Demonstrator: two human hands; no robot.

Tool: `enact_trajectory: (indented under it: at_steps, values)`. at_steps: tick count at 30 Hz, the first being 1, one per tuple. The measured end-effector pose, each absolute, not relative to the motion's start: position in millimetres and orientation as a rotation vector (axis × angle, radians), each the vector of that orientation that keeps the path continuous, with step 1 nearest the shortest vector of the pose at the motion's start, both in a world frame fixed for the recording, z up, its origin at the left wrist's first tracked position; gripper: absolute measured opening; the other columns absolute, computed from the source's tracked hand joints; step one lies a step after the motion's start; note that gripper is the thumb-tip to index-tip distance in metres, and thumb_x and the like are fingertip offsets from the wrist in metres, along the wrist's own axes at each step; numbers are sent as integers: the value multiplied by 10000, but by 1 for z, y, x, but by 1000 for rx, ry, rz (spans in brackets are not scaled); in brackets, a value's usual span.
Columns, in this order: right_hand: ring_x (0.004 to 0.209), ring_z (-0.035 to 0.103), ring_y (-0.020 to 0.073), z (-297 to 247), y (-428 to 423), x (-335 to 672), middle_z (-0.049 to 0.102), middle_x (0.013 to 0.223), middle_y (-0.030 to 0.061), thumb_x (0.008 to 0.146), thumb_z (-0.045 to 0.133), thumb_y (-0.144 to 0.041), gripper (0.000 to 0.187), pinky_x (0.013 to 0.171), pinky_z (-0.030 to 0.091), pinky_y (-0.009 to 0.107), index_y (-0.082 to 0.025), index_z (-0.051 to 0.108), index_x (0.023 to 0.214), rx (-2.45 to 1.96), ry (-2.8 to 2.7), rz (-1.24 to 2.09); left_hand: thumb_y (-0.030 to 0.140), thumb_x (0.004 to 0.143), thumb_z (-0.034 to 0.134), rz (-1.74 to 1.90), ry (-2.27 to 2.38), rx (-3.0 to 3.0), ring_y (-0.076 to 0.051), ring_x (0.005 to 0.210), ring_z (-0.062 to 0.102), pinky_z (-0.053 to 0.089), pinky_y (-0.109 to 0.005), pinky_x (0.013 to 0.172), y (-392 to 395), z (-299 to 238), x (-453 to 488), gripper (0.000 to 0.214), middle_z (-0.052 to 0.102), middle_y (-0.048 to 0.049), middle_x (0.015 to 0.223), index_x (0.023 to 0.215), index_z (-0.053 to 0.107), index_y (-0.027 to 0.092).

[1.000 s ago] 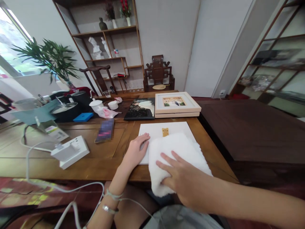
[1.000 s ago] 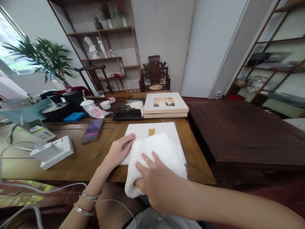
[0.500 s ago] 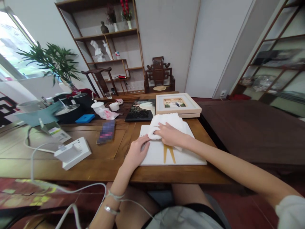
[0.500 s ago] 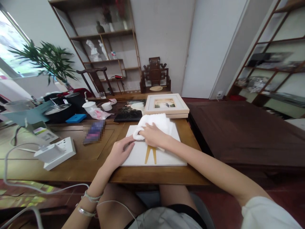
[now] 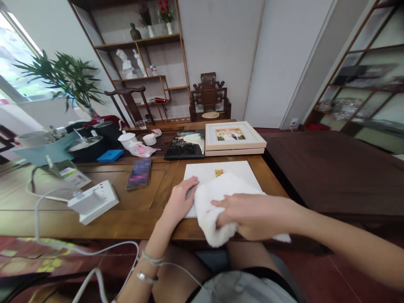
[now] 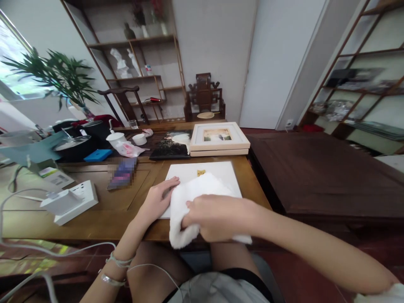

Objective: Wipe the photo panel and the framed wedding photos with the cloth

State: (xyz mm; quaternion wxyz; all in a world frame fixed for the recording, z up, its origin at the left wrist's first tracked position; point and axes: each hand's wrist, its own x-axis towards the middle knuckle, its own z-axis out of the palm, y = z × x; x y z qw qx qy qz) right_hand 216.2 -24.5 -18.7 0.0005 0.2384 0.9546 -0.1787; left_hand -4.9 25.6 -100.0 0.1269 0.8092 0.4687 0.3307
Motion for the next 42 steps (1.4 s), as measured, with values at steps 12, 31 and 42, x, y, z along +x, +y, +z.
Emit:
enact_trajectory:
  at_steps: [12,31,42]
  values:
    - [1206,430,392,-52,26,180,559,1216,228,713,401,-4,448,913,355,568,-89,607,1101,1283,3018,-84,314,944,332,1122,1409,2295,-235,1220,524,398,-402,1042,23,-96,-4,438,552,-165,1319,1281,497,90]
    - [743,588,206,26,54,250,631,821,30,671,465,-140,217,674,472,325,-157,615,826,1597,3272,-1238,225,856,482,999,1380,2330,-252,1110,614,455,-428,991,27,-101,-3,276,686,-127,1127,1016,688,134]
    - [1199,454,308,-45,76,155,610,1144,150,716,436,29,459,975,320,458,-130,588,1119,937,3125,67,169,821,517,970,1445,2329,-217,920,681,522,-340,857,23,-95,-4,236,732,-84,978,978,694,163]
